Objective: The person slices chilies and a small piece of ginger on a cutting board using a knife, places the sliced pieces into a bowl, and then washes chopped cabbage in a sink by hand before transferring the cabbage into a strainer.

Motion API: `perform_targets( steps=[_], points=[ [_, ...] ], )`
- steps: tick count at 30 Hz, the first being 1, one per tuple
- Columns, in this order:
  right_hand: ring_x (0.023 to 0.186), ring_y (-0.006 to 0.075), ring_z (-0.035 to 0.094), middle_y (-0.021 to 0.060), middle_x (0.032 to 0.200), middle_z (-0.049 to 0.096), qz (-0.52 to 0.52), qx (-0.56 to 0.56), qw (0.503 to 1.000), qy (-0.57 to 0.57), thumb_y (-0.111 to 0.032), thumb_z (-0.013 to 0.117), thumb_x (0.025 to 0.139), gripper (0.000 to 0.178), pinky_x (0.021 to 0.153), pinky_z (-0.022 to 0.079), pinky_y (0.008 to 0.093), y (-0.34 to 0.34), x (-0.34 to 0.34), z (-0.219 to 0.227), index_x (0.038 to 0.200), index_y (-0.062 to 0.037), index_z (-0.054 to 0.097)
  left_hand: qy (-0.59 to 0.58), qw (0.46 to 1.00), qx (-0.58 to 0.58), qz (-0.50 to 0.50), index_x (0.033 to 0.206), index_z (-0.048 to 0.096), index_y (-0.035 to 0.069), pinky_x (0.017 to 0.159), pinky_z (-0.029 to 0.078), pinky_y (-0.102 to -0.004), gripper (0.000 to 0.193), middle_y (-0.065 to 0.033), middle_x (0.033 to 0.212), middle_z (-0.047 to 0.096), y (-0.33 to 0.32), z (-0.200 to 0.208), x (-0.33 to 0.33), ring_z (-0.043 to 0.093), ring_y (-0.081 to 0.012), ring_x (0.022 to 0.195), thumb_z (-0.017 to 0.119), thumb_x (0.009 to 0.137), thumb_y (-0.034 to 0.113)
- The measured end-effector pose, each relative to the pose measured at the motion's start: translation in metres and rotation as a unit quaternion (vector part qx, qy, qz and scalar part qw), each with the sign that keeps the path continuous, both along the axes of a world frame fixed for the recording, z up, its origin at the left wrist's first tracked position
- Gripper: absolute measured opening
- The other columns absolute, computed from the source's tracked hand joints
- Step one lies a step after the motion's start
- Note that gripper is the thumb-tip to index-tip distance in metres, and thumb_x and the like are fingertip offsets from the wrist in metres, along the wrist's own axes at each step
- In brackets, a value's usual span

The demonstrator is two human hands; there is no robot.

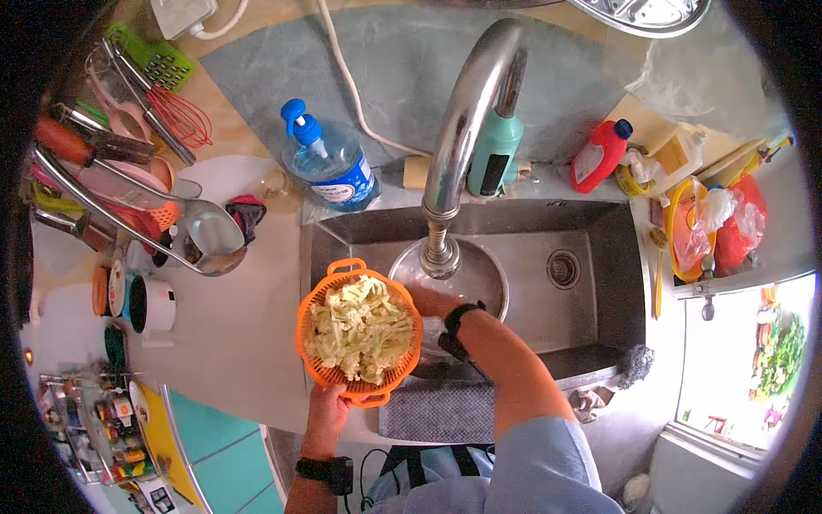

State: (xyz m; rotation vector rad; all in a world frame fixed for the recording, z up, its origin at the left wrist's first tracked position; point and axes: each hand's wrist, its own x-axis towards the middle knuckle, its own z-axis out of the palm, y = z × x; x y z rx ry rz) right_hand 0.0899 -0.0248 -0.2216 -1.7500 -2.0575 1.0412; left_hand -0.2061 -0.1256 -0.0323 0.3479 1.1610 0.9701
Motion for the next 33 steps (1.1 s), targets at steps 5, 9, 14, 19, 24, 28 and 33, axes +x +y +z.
perform_targets(
  steps=[5, 9, 14, 19, 24, 28, 33],
  points=[
    [0.102, 0.0358, 0.06, 0.0194, 0.109, 0.064, -0.307, -0.081, 0.948, 0.004, -0.03, 0.05, 0.093, 0.035, 0.088, 0.049, 0.0397, 0.019, 0.073, -0.031, 0.113, -0.0039, 0.06, -0.006, 1.0, -0.001, -0.001, 0.126, 0.047, 0.004, 0.079, 0.057, -0.0504, 0.045, -0.0136, 0.12, 0.055, -0.002, -0.001, -0.002, 0.061, -0.0328, 0.104, 0.054, 0.082, -0.001],
    [0.09, 0.0357, 0.065, 0.0206, 0.099, 0.067, 0.173, -0.211, 0.949, -0.156, -0.025, 0.056, 0.09, 0.03, 0.075, 0.053, 0.0422, -0.036, 0.056, 0.019, 0.112, -0.0057, 0.063, -0.015, 1.0, -0.008, -0.007, 0.126, 0.047, 0.004, 0.079, 0.057, -0.05, 0.044, -0.0136, 0.12, 0.055, 0.0, -0.002, -0.002, 0.061, -0.0325, 0.102, 0.054, 0.082, -0.002],
    [0.082, 0.036, 0.067, 0.0213, 0.099, 0.067, -0.073, -0.175, 0.976, 0.106, -0.03, 0.058, 0.089, 0.029, 0.07, 0.053, 0.042, -0.009, 0.021, 0.097, 0.106, -0.0088, 0.067, -0.009, 1.0, -0.009, -0.001, 0.123, 0.049, 0.003, 0.077, 0.058, -0.0483, 0.04, -0.0125, 0.118, 0.057, -0.001, 0.0, -0.002, 0.062, -0.0313, 0.102, 0.053, 0.083, -0.002],
    [0.091, 0.0385, 0.061, 0.0208, 0.107, 0.06, -0.315, 0.108, 0.91, -0.247, -0.034, 0.066, 0.083, 0.036, 0.08, 0.052, 0.0439, -0.022, 0.093, 0.104, 0.099, -0.0023, 0.06, -0.002, 1.0, -0.015, -0.01, 0.12, 0.052, 0.004, 0.076, 0.058, -0.046, 0.036, -0.0114, 0.113, 0.06, 0.001, 0.001, -0.002, 0.063, -0.0294, 0.099, 0.054, 0.084, 0.0],
    [0.071, 0.03, 0.065, 0.0186, 0.084, 0.062, -0.36, -0.249, 0.895, 0.088, -0.03, 0.073, 0.079, 0.04, 0.068, 0.057, 0.0388, -0.07, 0.129, 0.072, 0.084, 0.0055, 0.056, -0.015, 1.0, -0.006, -0.018, 0.124, 0.048, 0.003, 0.077, 0.058, -0.0457, 0.043, -0.0122, 0.118, 0.058, 0.001, -0.003, -0.001, 0.062, -0.0297, 0.102, 0.052, 0.082, 0.0],
    [0.054, 0.0233, 0.063, 0.0128, 0.061, 0.057, -0.389, -0.368, 0.794, 0.287, -0.026, 0.072, 0.08, 0.035, 0.054, 0.056, 0.0325, -0.069, 0.126, 0.071, 0.07, 0.0024, 0.056, -0.014, 1.0, 0.001, -0.023, 0.127, 0.047, 0.0, 0.079, 0.058, -0.0457, 0.047, -0.0128, 0.121, 0.057, 0.0, -0.004, -0.005, 0.061, -0.0302, 0.106, 0.05, 0.08, 0.0],
    [0.069, 0.0256, 0.068, 0.0106, 0.072, 0.066, -0.16, -0.242, 0.94, 0.178, -0.021, 0.072, 0.076, 0.021, 0.061, 0.057, 0.0359, -0.02, 0.097, 0.093, 0.075, -0.0015, 0.063, -0.065, 0.997, 0.001, -0.041, 0.125, 0.048, 0.003, 0.077, 0.058, -0.0486, 0.043, -0.0126, 0.12, 0.057, 0.004, -0.002, -0.006, 0.061, -0.0311, 0.104, 0.051, 0.082, -0.003]
  ],
)
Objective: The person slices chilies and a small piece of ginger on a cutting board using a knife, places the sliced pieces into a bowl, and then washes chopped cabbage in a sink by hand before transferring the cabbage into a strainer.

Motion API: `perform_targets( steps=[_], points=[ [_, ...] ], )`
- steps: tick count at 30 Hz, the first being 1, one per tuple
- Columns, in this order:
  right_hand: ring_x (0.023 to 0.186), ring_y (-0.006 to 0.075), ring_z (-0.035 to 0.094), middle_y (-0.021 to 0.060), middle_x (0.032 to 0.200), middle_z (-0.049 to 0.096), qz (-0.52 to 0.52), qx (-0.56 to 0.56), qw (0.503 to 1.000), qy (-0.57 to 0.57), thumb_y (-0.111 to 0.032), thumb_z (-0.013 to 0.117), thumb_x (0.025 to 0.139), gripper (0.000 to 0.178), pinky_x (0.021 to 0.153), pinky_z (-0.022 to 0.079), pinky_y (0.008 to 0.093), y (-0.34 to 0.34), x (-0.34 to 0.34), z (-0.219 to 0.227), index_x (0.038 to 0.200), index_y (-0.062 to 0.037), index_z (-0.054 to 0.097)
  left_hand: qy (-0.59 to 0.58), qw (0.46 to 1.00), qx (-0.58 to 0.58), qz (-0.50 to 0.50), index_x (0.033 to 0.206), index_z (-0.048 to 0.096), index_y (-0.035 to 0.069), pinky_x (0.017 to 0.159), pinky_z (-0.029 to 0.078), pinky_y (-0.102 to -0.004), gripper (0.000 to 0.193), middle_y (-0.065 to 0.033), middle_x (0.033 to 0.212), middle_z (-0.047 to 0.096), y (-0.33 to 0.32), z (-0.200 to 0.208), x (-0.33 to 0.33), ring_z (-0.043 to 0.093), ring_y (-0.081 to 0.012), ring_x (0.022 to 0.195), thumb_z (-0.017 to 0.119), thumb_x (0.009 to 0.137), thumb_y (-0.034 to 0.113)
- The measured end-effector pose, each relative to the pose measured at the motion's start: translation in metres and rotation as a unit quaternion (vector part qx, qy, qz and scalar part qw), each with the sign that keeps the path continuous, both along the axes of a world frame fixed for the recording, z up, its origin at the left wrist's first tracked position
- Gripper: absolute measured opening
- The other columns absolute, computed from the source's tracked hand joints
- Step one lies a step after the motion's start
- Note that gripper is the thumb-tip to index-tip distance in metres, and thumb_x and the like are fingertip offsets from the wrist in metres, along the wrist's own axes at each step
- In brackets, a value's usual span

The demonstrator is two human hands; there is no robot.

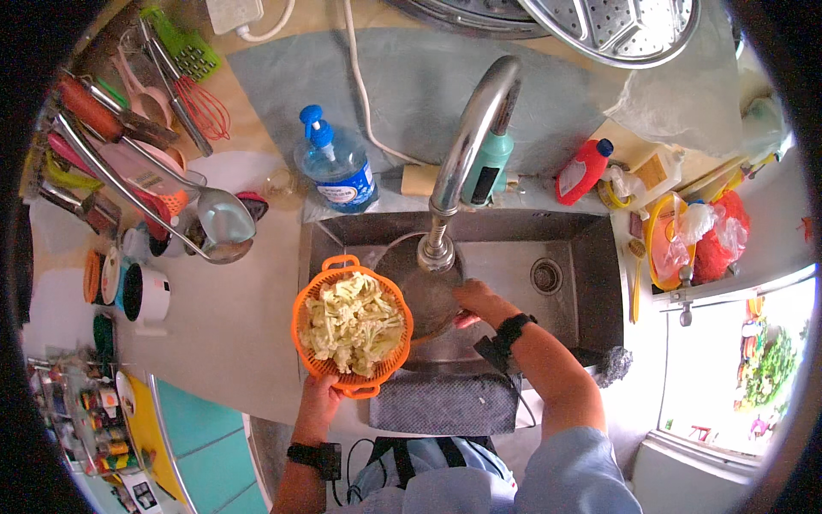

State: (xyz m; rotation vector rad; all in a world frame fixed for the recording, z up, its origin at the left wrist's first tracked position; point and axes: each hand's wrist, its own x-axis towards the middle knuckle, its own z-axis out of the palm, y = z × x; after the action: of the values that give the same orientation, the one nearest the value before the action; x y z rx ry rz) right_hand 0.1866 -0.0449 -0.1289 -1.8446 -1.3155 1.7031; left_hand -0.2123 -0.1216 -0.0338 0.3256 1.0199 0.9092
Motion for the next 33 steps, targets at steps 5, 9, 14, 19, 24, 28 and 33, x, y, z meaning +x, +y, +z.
perform_targets(
  steps=[5, 9, 14, 19, 24, 28, 33],
  points=[
    [0.089, 0.0291, 0.068, 0.0084, 0.089, 0.071, 0.365, 0.086, 0.861, -0.344, -0.02, 0.066, 0.078, 0.017, 0.073, 0.057, 0.0378, 0.032, 0.002, 0.033, 0.09, -0.009, 0.071, 0.004, 0.999, -0.008, 0.046, 0.124, 0.049, 0.004, 0.076, 0.058, -0.0507, 0.042, -0.013, 0.12, 0.056, -0.002, 0.002, 0.002, 0.06, -0.0323, 0.105, 0.049, 0.083, -0.006],
    [0.094, 0.0281, 0.067, 0.0111, 0.099, 0.07, 0.357, 0.06, 0.78, -0.511, -0.025, 0.063, 0.081, 0.024, 0.079, 0.056, 0.0374, 0.006, 0.057, 0.087, 0.097, -0.0095, 0.072, -0.015, 0.999, 0.003, 0.034, 0.125, 0.049, 0.004, 0.077, 0.058, -0.0501, 0.042, -0.0128, 0.12, 0.056, -0.003, -0.004, 0.001, 0.06, -0.0319, 0.105, 0.049, 0.084, -0.006],
    [0.111, 0.0291, 0.061, 0.0224, 0.128, 0.055, 0.102, -0.035, 0.778, -0.619, -0.025, 0.056, 0.088, 0.044, 0.084, 0.054, 0.0355, -0.019, 0.076, 0.145, 0.119, 0.0063, 0.058, -0.013, 1.0, 0.009, 0.021, 0.126, 0.048, 0.005, 0.076, 0.058, -0.0467, 0.043, -0.0109, 0.12, 0.057, -0.002, -0.005, -0.001, 0.061, -0.0302, 0.105, 0.051, 0.084, -0.003],
    [0.106, 0.034, 0.063, 0.0247, 0.112, 0.063, 0.076, 0.037, 0.773, -0.628, -0.038, 0.06, 0.087, 0.059, 0.088, 0.053, 0.0379, -0.032, 0.065, 0.164, 0.123, 0.0076, 0.048, -0.043, 0.999, 0.03, 0.016, 0.122, 0.051, 0.006, 0.067, 0.059, -0.04, 0.041, -0.0098, 0.112, 0.061, 0.0, -0.003, 0.002, 0.065, -0.0277, 0.094, 0.053, 0.082, -0.003],
    [0.092, 0.0311, 0.069, 0.0207, 0.101, 0.068, 0.015, 0.011, 0.824, -0.566, -0.016, 0.049, 0.091, 0.049, 0.075, 0.057, 0.036, -0.047, 0.071, 0.174, 0.129, 0.0141, 0.04, -0.011, 1.0, 0.007, 0.0, 0.12, 0.051, 0.004, 0.061, 0.059, -0.0389, 0.042, -0.0114, 0.108, 0.062, 0.002, -0.008, -0.001, 0.067, -0.0281, 0.086, 0.053, 0.078, -0.003],
    [0.088, 0.0322, 0.069, 0.02, 0.095, 0.069, -0.053, 0.005, 0.791, -0.609, -0.015, 0.048, 0.091, 0.048, 0.075, 0.057, 0.037, -0.057, 0.064, 0.172, 0.128, 0.0144, 0.037, -0.018, 1.0, 0.009, -0.002, 0.12, 0.05, 0.002, 0.062, 0.06, -0.0424, 0.043, -0.0139, 0.108, 0.061, 0.002, -0.01, -0.004, 0.067, -0.0303, 0.086, 0.051, 0.078, -0.005],
    [0.09, 0.0309, 0.069, 0.0179, 0.095, 0.07, -0.073, 0.027, 0.83, -0.552, -0.015, 0.056, 0.088, 0.043, 0.075, 0.057, 0.0341, -0.062, 0.077, 0.136, 0.12, 0.0125, 0.051, -0.021, 0.999, -0.013, 0.021, 0.123, 0.048, 0.002, 0.066, 0.06, -0.0474, 0.046, -0.0151, 0.113, 0.059, 0.001, -0.004, -0.001, 0.064, -0.033, 0.094, 0.049, 0.078, -0.008]
  ],
)
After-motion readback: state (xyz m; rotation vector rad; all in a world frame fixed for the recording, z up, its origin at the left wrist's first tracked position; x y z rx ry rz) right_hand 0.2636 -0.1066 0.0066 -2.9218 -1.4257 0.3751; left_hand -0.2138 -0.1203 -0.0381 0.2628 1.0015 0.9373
